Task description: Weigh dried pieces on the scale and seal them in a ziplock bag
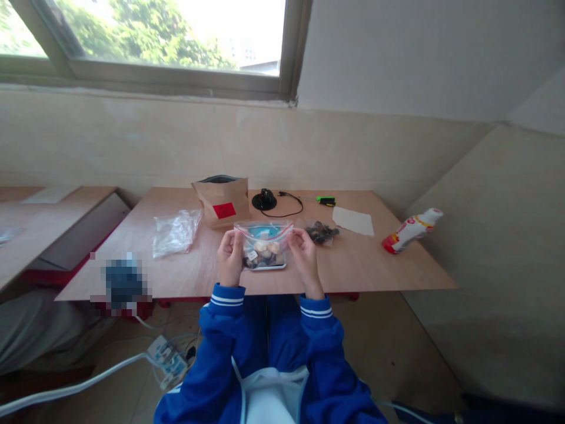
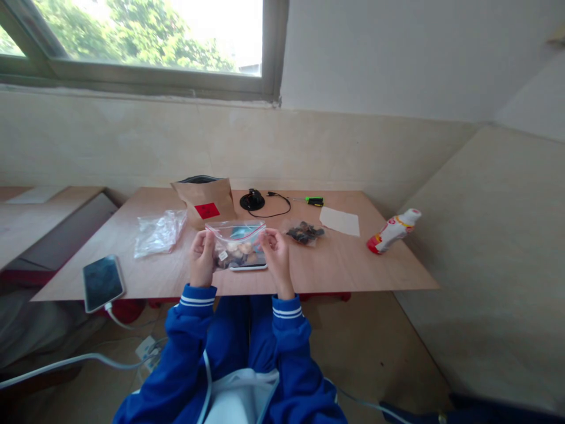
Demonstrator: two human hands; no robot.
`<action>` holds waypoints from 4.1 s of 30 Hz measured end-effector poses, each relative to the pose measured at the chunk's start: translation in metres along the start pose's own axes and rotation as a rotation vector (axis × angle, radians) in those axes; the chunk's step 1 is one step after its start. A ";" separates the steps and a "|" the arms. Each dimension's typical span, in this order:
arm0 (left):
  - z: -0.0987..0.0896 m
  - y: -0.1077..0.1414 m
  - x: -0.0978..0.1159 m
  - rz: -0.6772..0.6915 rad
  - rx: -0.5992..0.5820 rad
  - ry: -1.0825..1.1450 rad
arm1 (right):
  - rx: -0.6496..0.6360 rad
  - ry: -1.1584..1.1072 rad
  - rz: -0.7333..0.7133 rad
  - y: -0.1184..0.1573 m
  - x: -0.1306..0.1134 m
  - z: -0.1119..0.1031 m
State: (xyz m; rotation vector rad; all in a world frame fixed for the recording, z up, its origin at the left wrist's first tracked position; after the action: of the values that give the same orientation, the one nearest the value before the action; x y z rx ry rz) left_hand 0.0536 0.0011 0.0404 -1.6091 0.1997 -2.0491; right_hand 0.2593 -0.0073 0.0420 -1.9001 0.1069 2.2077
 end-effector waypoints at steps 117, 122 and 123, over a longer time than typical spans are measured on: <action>0.002 0.003 0.029 0.276 -0.014 -0.399 | -0.167 0.524 -0.224 0.011 -0.037 0.012; 0.013 0.007 0.025 0.265 -0.072 -0.373 | -0.140 0.672 -0.333 0.014 -0.046 0.021; 0.013 0.007 0.024 0.261 -0.084 -0.365 | -0.123 0.677 -0.343 0.014 -0.045 0.021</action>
State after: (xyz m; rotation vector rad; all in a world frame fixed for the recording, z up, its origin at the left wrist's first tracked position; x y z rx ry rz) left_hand 0.0646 -0.0136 0.0619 -1.8664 0.3464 -1.5428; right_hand 0.2419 -0.0218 0.0886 -2.4357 -0.2326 1.3195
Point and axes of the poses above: each hand's wrist, its own y-axis away from the middle knuckle, its own z-axis out of the palm, x = y × z, the point moved 8 cm from there along -y, towards the middle knuckle, and after that the axes turned 11 degrees about z, right-handed, at the moved point
